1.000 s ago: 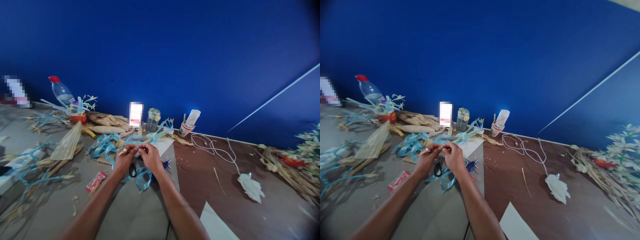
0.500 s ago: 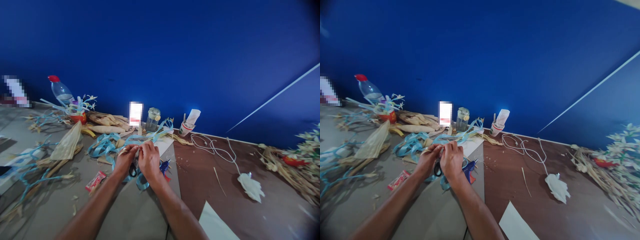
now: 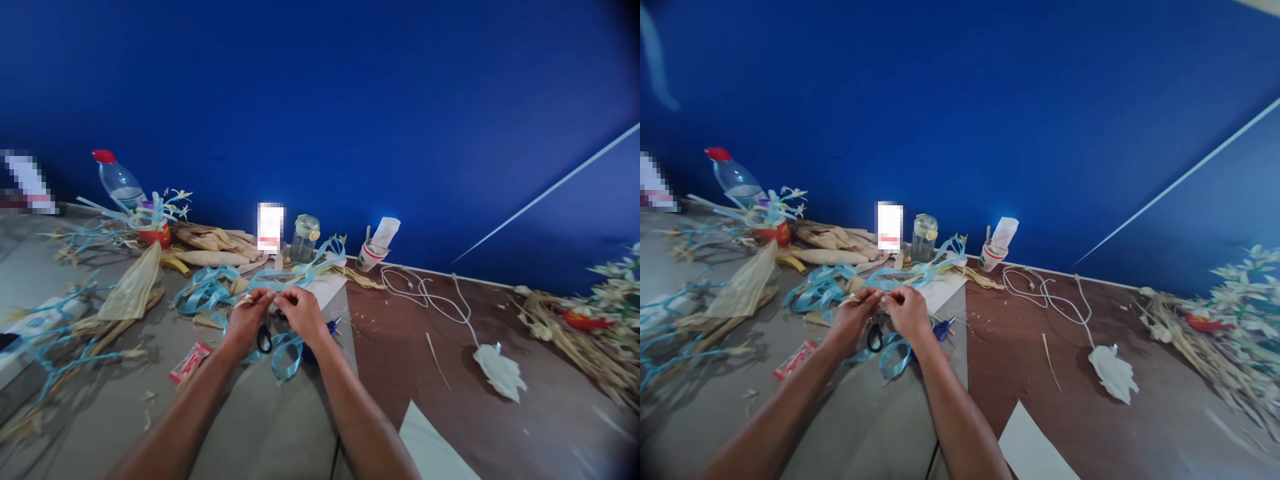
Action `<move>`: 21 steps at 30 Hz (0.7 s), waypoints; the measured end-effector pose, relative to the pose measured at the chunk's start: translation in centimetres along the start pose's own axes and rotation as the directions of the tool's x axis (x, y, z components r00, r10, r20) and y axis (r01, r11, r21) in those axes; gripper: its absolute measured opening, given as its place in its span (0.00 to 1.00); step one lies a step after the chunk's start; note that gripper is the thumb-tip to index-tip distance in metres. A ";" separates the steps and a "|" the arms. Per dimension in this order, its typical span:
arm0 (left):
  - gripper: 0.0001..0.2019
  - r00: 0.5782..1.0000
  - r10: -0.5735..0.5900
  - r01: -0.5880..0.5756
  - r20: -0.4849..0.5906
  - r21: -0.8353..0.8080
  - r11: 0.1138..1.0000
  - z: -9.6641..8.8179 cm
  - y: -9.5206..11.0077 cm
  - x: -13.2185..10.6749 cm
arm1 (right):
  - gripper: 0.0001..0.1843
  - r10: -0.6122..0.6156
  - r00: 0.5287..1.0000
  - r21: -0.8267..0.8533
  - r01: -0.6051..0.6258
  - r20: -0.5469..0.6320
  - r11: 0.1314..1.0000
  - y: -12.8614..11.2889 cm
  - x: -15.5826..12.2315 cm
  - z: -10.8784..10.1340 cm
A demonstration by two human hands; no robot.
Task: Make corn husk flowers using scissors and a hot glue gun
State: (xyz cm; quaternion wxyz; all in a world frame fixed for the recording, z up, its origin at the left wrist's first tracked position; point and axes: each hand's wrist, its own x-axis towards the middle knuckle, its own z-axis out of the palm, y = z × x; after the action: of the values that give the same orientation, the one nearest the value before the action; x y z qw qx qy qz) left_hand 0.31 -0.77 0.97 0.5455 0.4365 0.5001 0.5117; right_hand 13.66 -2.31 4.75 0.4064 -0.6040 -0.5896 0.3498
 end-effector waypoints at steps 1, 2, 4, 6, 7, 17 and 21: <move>0.15 1.000 -0.003 0.003 0.011 0.005 1.000 0.0 0.1 -0.1 | 0.08 0.010 1.000 0.008 -0.010 0.007 1.000 0.0 0.0 0.1; 0.16 1.000 -0.007 0.007 0.019 0.003 1.000 0.1 0.1 -0.1 | 0.08 0.018 1.000 0.028 -0.018 0.003 0.999 0.0 0.0 0.1; 0.16 0.999 -0.019 0.020 0.039 -0.020 1.000 0.3 0.4 -0.3 | 0.09 0.037 0.999 0.110 -0.034 -0.027 0.993 0.1 0.0 0.3; 0.17 0.997 -0.029 0.033 0.074 -0.064 0.997 0.6 0.7 -0.5 | 0.10 0.069 0.997 0.220 -0.057 -0.046 0.974 0.4 0.1 0.6; 0.17 0.995 -0.031 0.039 0.092 -0.087 0.995 0.7 0.8 -0.5 | 0.11 0.088 0.995 0.272 -0.073 -0.046 0.960 0.5 0.2 0.7; 0.15 0.978 -0.080 0.108 0.190 -0.141 0.984 0.6 1.0 -0.7 | 0.15 0.267 0.940 0.629 -0.340 0.212 0.699 0.2 0.4 0.2; 0.15 0.978 -0.057 0.069 0.201 -0.050 0.996 0.6 1.3 -0.8 | 0.15 0.235 0.953 0.601 -0.303 0.192 0.739 0.2 0.4 -0.2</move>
State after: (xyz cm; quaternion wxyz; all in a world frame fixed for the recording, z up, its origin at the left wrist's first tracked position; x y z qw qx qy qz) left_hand 0.78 -1.40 2.36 0.6210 0.4537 0.4418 0.4620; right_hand 13.94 -1.93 4.67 0.4974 -0.4950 -0.3669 0.6107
